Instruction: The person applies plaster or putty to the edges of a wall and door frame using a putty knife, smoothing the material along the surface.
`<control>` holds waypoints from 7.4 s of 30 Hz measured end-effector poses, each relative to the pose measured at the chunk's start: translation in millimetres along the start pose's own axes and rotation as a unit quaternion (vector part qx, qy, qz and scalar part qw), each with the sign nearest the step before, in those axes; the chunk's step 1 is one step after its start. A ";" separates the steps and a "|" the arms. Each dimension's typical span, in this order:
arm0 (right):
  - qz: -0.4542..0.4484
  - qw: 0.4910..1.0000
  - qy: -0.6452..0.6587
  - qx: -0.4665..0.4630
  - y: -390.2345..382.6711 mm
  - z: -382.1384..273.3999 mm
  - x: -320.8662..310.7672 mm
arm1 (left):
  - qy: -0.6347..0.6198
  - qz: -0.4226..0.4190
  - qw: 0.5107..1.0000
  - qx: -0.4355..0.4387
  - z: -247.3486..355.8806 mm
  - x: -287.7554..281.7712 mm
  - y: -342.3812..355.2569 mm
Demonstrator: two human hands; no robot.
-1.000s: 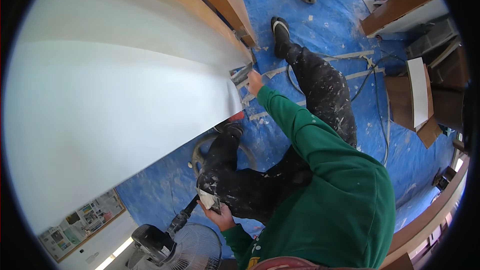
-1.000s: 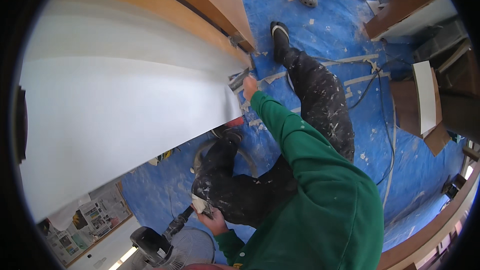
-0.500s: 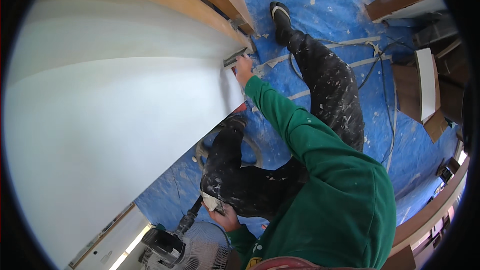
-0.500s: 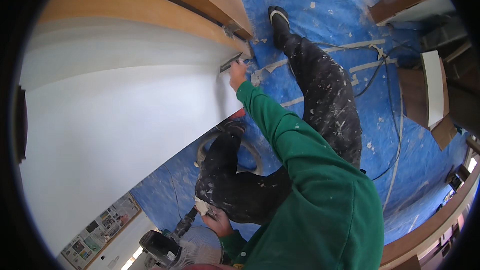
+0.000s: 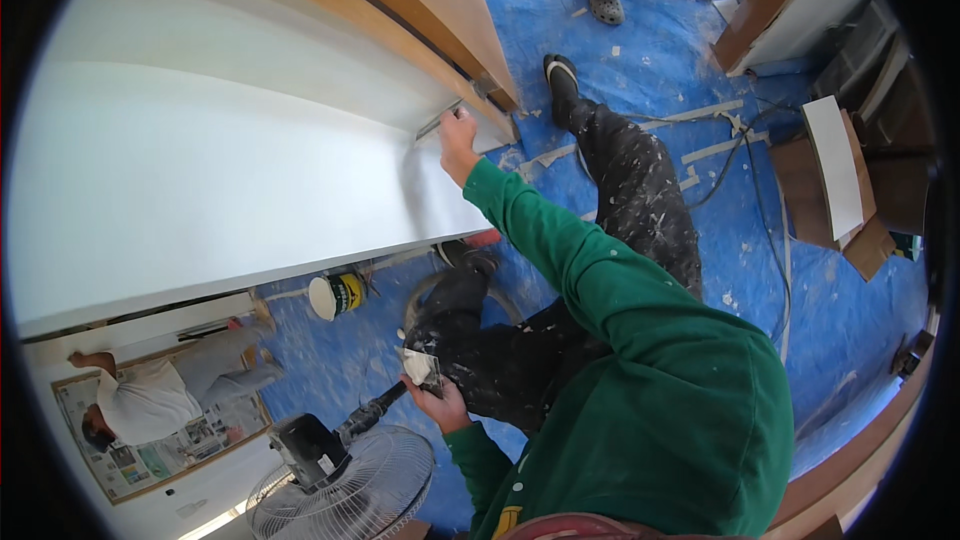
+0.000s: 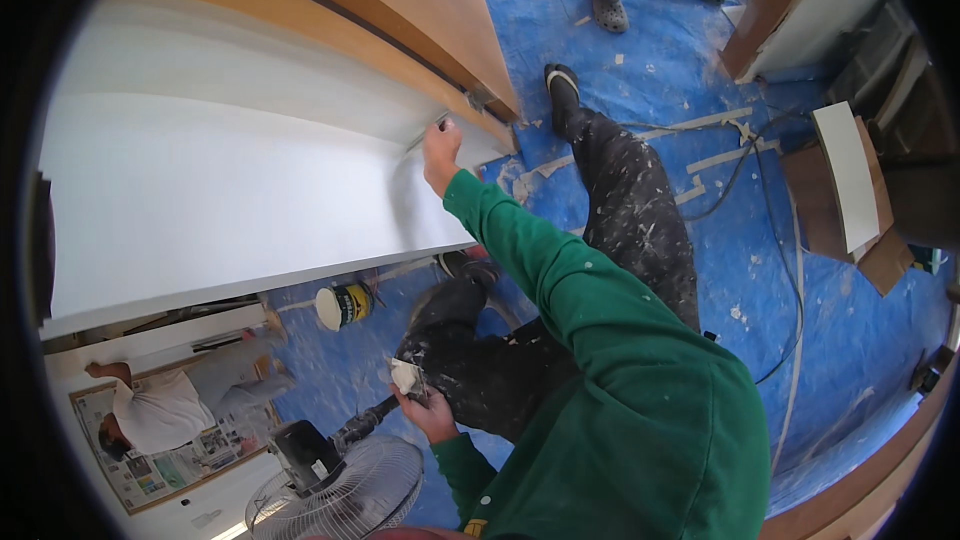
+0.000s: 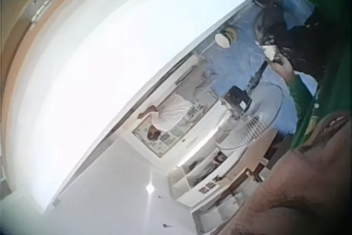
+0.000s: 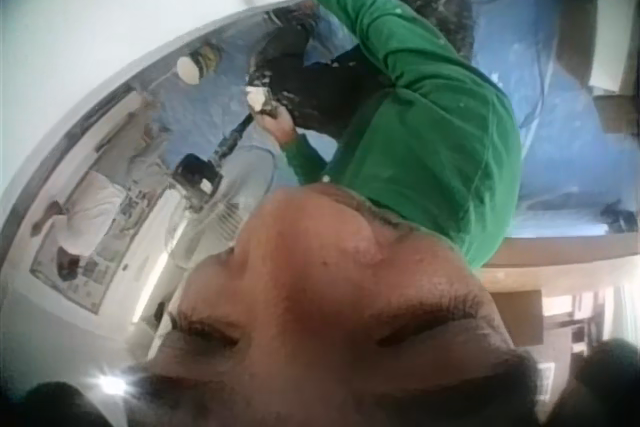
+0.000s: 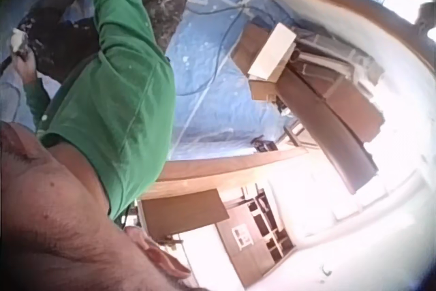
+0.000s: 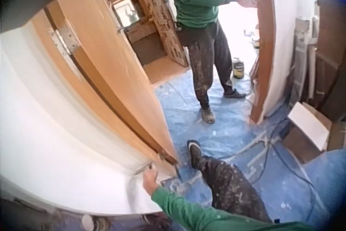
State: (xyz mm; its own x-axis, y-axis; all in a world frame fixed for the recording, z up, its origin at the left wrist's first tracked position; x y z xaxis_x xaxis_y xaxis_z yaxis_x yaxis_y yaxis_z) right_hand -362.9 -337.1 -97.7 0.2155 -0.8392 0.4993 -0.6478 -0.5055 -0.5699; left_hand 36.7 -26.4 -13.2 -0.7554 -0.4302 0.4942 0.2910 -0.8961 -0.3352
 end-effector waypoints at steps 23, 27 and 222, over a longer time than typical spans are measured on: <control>-0.325 0.942 0.028 0.085 -187.9 -90.9 -10.8 | -0.061 -0.043 0.997 0.015 -2.2 20.9 2.1; -0.236 0.938 -0.012 0.253 -164.3 -57.5 -138.6 | -0.107 -0.083 0.990 -0.029 -20.6 47.1 -2.5; -0.413 0.438 -0.728 -0.328 -109.5 -94.4 -218.6 | 0.359 -0.095 0.926 0.062 -156.9 87.3 66.4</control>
State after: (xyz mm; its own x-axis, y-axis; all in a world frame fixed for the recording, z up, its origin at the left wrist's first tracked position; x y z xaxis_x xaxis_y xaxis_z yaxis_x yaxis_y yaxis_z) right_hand -408.1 -79.3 -82.8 0.5029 0.0959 -0.8590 0.1217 -0.9918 -0.0395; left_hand -102.0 -106.3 -118.2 -0.9829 -0.1190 -0.1407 0.1437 -0.9729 -0.1809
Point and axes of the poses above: each hand's wrist, its own y-axis towards the middle knuckle, its own x-axis out of the palm, z = x × y, the point moved 5 cm from there along y, towards the middle knuckle, and after that the axes turned 4 degrees about x, right-handed, at the moved point
